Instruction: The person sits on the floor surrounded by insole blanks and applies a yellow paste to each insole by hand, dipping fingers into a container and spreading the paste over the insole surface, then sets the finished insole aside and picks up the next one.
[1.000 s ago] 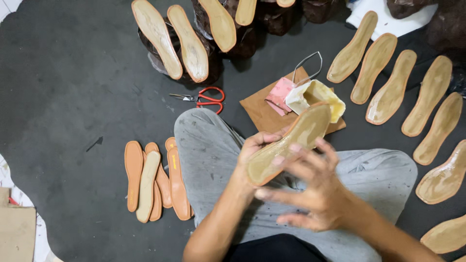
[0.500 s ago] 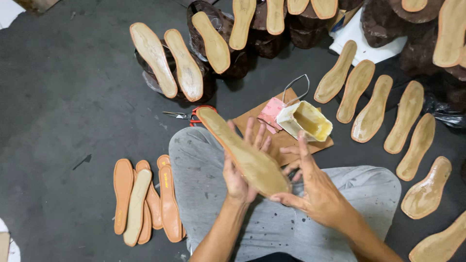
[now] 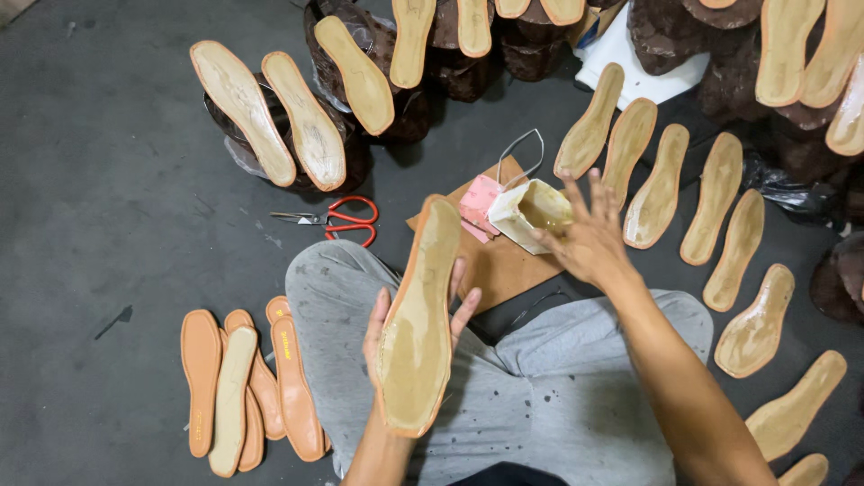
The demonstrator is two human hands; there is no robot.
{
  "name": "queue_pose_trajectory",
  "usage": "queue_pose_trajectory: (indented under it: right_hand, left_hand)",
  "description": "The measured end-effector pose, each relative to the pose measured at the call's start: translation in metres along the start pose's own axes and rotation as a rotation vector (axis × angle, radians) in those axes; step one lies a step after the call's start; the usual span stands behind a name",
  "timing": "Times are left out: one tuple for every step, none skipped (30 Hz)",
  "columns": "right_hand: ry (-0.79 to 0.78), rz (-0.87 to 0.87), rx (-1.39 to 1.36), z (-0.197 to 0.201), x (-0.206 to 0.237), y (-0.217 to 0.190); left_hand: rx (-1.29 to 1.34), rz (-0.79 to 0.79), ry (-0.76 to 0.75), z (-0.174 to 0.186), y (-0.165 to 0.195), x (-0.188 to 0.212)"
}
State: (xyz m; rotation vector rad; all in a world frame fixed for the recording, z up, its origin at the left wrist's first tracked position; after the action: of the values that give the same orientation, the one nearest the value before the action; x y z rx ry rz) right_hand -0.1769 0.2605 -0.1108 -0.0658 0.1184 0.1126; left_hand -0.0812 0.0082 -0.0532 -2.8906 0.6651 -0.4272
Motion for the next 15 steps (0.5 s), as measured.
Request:
queue_pose_trajectory:
  right_hand:
    - [-0.009,-0.022,0.039,0.004,0.002,0.004]
    - [0.033,-0.052,-0.058,0.014,0.005,0.006]
    - [0.071,-0.089,-0.154,0.025,0.01,0.008]
    - [0.111,-0.129,-0.249,0.037,0.015,0.009]
    - [0.067,-0.111,-0.264,0.043,0.02,0.003]
    - [0.023,-0.094,-0.279,0.051,0.026,-0.005]
    - [-0.022,-0.079,-0.296,0.06,0.033,-0.012]
    - [0.071,-0.051,-0.475,0.084,0.04,-0.021]
    - [0.162,-0.023,-0.653,0.108,0.049,-0.029]
    - [0.256,0.0,-0.831,0.129,0.058,-0.037]
    - [0.307,0.047,-0.812,0.145,0.063,-0.049]
    - [0.364,0.1,-0.79,0.159,0.065,-0.06]
    - [0.419,0.153,-0.766,0.171,0.066,-0.071]
    - [0.391,0.17,-0.849,0.174,0.063,-0.079]
    - [0.359,0.189,-0.932,0.175,0.059,-0.086]
  left_hand:
    - [0.142,0.102,-0.065,-0.006,-0.005,0.002]
    - [0.285,0.203,-0.127,-0.012,-0.009,0.005]
    - [0.251,0.172,-0.023,-0.001,-0.007,0.003]
    - [0.216,0.145,0.081,0.009,-0.005,0.001]
    - [0.18,0.117,0.181,0.02,-0.005,-0.001]
    - [0.101,0.123,0.074,0.011,-0.007,-0.001]
    - [0.021,0.129,-0.03,0.002,-0.012,-0.001]
    - [-0.056,0.133,-0.134,-0.008,-0.019,0.0]
    - [-0.044,0.147,-0.12,-0.009,-0.026,-0.001]
    - [-0.032,0.164,-0.104,-0.01,-0.033,0.0]
    - [-0.021,0.186,-0.092,-0.013,-0.04,0.0]
    - [-0.064,0.186,-0.074,-0.014,-0.044,-0.001]
    - [-0.106,0.186,-0.056,-0.016,-0.048,-0.001]
    - [-0.148,0.187,-0.035,-0.017,-0.05,-0.001]
    - [-0.13,0.221,-0.066,-0.022,-0.055,0.001]
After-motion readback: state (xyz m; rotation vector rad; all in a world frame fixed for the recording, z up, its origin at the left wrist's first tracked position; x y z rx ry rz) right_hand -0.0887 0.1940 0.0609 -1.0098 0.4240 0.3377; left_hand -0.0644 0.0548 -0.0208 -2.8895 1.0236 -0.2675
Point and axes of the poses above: each hand's wrist, its own x-axis away from the middle knuckle, its own z-axis out of the back of the hand, y = z × x, the point moved 9 cm from there along -x, towards the middle knuckle, and after that the axes turned 6 degrees about y, right-handed, at the moved point
